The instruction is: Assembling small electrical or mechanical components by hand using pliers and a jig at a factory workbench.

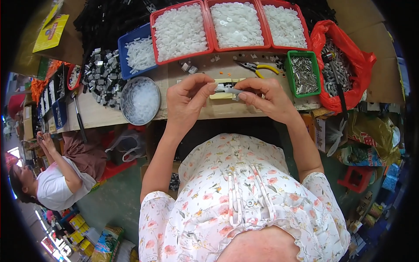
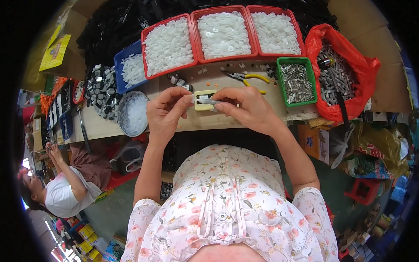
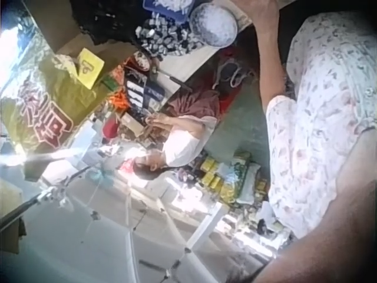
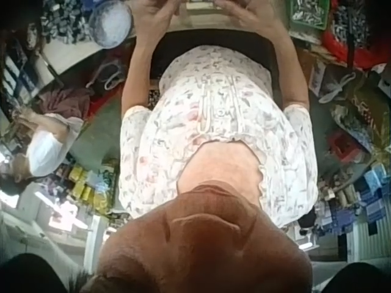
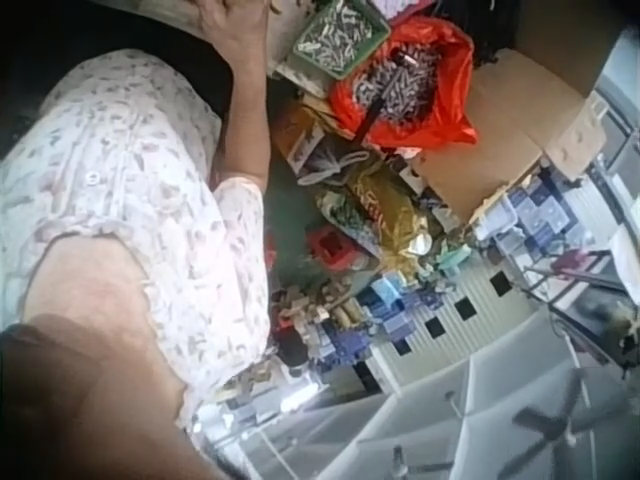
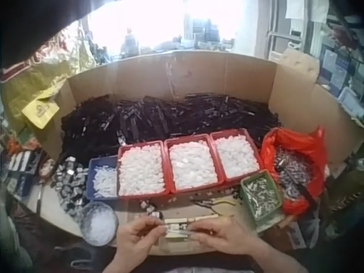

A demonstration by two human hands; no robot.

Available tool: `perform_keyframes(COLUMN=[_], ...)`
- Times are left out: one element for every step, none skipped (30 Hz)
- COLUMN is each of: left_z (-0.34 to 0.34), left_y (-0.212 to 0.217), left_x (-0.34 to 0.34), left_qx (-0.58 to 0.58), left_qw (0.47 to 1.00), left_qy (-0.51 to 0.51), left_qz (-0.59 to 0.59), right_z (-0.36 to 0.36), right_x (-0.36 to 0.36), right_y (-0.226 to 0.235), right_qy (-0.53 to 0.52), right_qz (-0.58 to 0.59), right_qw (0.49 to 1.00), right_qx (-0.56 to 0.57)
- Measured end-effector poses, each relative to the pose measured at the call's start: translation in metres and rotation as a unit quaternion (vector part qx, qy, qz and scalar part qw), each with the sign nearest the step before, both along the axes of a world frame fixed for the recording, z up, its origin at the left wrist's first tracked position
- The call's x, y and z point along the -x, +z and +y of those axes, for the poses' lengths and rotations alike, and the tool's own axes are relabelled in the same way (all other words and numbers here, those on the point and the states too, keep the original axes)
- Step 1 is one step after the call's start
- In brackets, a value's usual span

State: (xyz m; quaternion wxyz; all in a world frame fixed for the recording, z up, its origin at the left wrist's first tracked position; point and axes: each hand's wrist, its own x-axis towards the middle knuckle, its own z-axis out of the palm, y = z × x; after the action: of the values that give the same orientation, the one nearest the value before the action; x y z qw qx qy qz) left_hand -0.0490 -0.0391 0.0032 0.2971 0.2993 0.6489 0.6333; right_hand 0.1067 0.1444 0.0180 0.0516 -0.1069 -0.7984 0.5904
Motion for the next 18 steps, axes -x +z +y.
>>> perform_keyframes(left_z=[0.000,-0.001,0.000,0.000,0.000,0.000,0.001,0.002,0.003,0.005,0.006,0.008,0.009,0.011,0.012,0.014,0.016,0.019], left_y=[0.000,-0.001,-0.001,-0.002,-0.002,-0.002,-0.002,-0.002,-0.003,-0.005,-0.007,-0.009,-0.010,-0.011,-0.011,-0.011,-0.011,-0.012], left_x=[0.000,-0.001,-0.002,-0.003,-0.005,-0.007,-0.009,-0.010,-0.011,-0.011,-0.011,-0.012,-0.012,-0.013,-0.014,-0.016,-0.018,-0.019], left_qx=[0.001,0.003,0.002,-0.005,-0.012,-0.012,-0.008,-0.004,-0.003,-0.002,0.000,0.001,-0.002,-0.006,-0.005,0.000,0.005,0.006], left_qw=[1.000,1.000,1.000,1.000,1.000,1.000,1.000,0.999,0.999,0.997,0.994,0.994,0.994,0.994,0.994,0.995,0.996,0.996], left_qy=[-0.003,-0.007,-0.007,-0.007,-0.008,-0.009,-0.007,-0.005,-0.007,-0.003,0.001,-0.001,0.001,0.003,0.002,0.005,0.008,0.006], left_qz=[0.003,0.006,0.005,0.005,0.005,0.005,0.025,0.046,0.046,0.076,0.106,0.106,0.109,0.112,0.112,0.101,0.089,0.090], right_z=[0.001,0.001,0.002,0.003,0.003,0.003,0.003,0.004,0.005,0.006,0.005,0.003,0.002,0.002,0.003,0.004,0.004,0.003], right_x=[0.000,0.001,0.001,0.001,0.002,0.003,0.004,0.004,0.004,0.003,0.003,0.002,0.001,0.000,-0.001,-0.002,-0.004,-0.007], right_y=[0.000,-0.001,-0.002,-0.002,-0.001,0.000,0.000,-0.001,-0.003,-0.004,-0.004,-0.004,-0.003,-0.003,-0.003,-0.002,-0.001,0.002], right_qy=[0.013,0.014,0.018,0.021,0.020,0.021,0.023,0.021,0.018,0.015,0.013,-0.006,-0.024,-0.026,-0.039,-0.053,-0.055,-0.057], right_qz=[-0.003,-0.003,-0.007,-0.010,-0.010,-0.035,-0.060,-0.060,-0.060,-0.059,-0.058,-0.052,-0.045,-0.044,-0.029,-0.015,-0.015,0.013], right_qw=[1.000,1.000,0.999,0.995,0.995,0.990,0.982,0.982,0.982,0.982,0.982,0.980,0.979,0.979,0.991,0.997,0.997,0.998], right_qx=[-0.009,-0.009,0.042,0.094,0.094,0.135,0.176,0.177,0.179,0.181,0.182,0.190,0.198,0.199,0.125,0.050,0.051,-0.002])
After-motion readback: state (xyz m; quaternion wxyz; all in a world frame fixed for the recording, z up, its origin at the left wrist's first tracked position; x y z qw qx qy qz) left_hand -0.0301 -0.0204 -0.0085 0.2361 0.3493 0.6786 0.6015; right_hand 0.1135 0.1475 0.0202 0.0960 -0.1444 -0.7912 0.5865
